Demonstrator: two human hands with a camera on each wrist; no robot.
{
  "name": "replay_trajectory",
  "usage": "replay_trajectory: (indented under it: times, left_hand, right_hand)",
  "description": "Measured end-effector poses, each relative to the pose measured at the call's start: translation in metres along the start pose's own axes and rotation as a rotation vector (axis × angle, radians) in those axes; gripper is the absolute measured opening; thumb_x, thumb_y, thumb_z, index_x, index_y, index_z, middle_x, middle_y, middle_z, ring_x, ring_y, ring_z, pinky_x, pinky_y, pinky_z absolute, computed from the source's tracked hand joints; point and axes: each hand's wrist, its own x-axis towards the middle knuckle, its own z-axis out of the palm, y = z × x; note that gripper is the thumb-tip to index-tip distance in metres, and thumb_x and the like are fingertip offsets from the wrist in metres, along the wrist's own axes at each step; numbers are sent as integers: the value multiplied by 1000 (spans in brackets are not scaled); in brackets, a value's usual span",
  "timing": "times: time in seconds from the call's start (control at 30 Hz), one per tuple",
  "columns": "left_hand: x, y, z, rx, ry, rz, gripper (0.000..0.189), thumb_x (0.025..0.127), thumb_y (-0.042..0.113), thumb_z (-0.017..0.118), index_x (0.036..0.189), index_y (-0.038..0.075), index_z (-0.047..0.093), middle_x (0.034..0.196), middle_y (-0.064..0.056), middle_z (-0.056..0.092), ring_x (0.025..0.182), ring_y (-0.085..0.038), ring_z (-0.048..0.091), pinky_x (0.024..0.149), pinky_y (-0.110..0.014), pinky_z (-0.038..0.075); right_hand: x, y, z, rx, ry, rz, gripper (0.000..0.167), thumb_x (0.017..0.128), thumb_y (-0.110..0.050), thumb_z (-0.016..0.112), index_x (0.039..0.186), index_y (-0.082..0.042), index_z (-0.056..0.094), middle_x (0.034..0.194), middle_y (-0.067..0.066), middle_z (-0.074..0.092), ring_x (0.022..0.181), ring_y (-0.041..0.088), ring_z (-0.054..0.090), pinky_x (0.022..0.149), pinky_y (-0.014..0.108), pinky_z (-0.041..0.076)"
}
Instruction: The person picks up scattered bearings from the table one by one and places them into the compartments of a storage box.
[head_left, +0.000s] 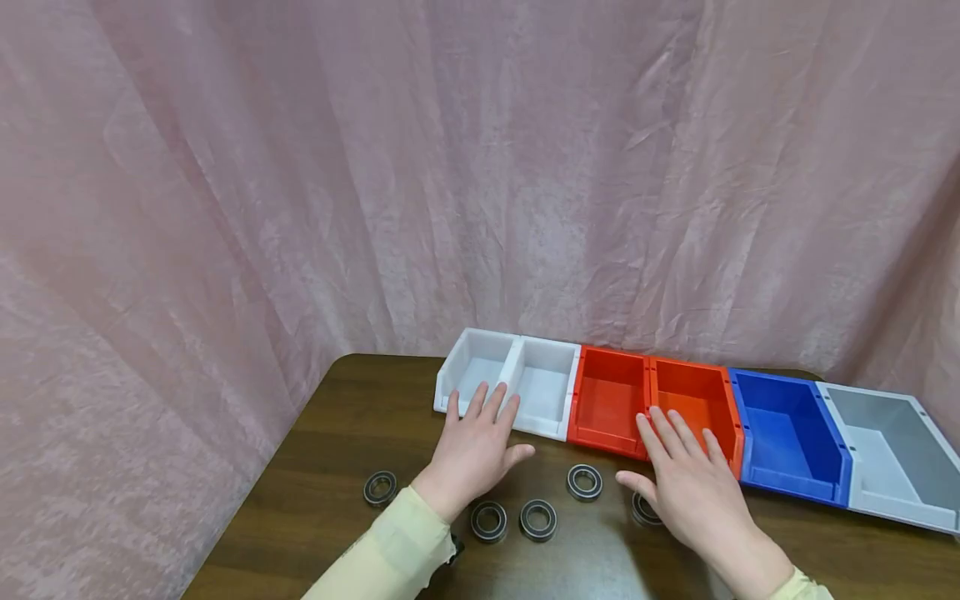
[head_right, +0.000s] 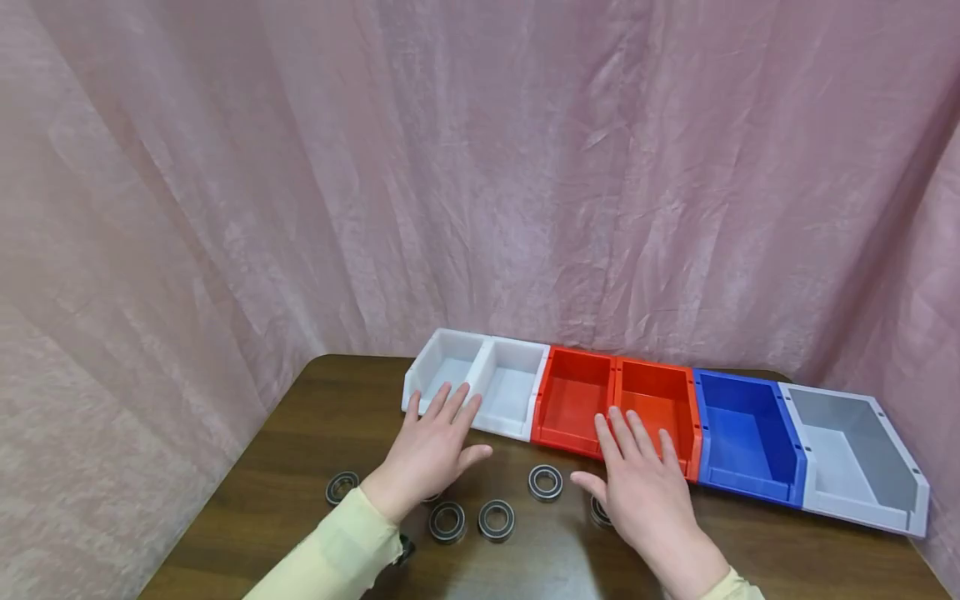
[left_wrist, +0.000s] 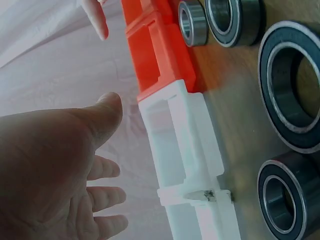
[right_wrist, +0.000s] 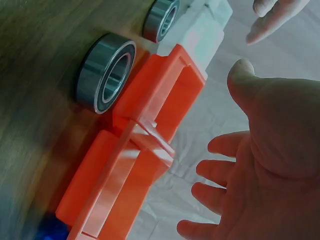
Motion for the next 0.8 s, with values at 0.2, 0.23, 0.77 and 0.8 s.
replay_trajectory:
  times: [0.2,0.23,0.77,0.8]
  left_hand:
    - [6,-2,2,-7,-24,-12,77,105,62,67,162,12,56,169,-15,49,156,-42,45,122,-76,32]
    - [7,-2,2,-10,-31,-15,77,105,62,67,162,12,55,169,-15,49,156,-42,44,122,-76,32]
    - [25,-7,15,-19,-105,-63,80,106,63,64,164,10,52,171,-11,48,158,-39,42,123,-76,30]
    - [26,-7,16,-19,-106,-64,80,106,64,64,164,10,52,171,-11,48,158,-39,42,123,-75,30]
  right_hand:
    - [4,6,2,-7,10,-6,91,101,-63,70,163,1,50,170,28,41,158,53,33,123,80,21]
    - [4,7,3,-9,11,-7,91,101,-63,70,163,1,50,170,28,42,158,53,33,123,80,21]
    - [19,13,10,-14,3,-2,90,99,-57,76,159,5,52,166,32,45,154,54,40,122,79,27]
    - [19,14,10,-12,1,0,90,99,-57,76,159,6,52,166,32,45,154,54,40,122,79,27]
